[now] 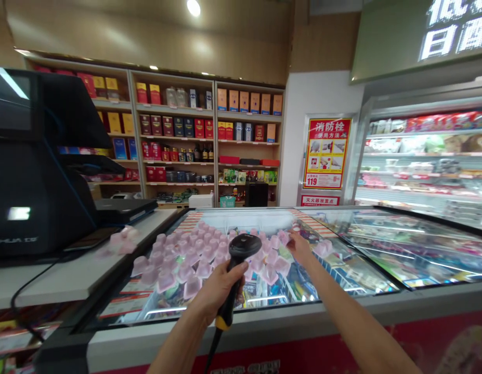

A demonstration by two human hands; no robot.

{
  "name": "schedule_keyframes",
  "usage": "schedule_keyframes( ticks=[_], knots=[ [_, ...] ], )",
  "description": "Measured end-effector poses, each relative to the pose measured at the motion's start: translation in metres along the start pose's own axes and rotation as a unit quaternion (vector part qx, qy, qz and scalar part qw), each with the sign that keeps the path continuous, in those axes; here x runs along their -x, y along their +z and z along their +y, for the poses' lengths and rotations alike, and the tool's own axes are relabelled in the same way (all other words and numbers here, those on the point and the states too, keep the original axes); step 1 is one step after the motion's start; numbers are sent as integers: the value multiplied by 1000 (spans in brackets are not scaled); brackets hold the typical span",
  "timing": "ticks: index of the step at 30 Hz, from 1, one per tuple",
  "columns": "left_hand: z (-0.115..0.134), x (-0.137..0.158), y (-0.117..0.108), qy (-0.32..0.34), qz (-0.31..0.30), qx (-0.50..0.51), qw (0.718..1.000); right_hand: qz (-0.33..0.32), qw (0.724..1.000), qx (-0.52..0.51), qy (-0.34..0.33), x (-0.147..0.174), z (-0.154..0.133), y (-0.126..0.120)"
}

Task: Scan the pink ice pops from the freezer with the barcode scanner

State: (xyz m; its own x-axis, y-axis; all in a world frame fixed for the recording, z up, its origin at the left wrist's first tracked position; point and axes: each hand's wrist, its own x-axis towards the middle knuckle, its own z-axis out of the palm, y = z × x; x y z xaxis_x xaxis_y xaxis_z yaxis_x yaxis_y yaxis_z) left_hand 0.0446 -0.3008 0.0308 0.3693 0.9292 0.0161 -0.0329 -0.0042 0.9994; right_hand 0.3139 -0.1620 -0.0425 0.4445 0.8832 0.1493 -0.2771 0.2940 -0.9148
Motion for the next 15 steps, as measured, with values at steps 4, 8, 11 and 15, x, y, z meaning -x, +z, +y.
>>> schedule_keyframes(
  ticks=[4, 8, 11, 15],
  knots=[
    [0, 1, 3, 15, -28, 17, 999, -40, 975, -203, 82, 6, -13, 19],
    [-2, 3, 3, 16, -38, 25, 999, -47, 965, -245, 77, 8, -17, 29],
    [-1, 3, 2, 18, -38, 20, 999, -56, 975, -209, 52, 4, -17, 30],
    [2, 2, 3, 14, -31, 4, 999, -55, 989, -134, 13, -3, -14, 19]
  ],
)
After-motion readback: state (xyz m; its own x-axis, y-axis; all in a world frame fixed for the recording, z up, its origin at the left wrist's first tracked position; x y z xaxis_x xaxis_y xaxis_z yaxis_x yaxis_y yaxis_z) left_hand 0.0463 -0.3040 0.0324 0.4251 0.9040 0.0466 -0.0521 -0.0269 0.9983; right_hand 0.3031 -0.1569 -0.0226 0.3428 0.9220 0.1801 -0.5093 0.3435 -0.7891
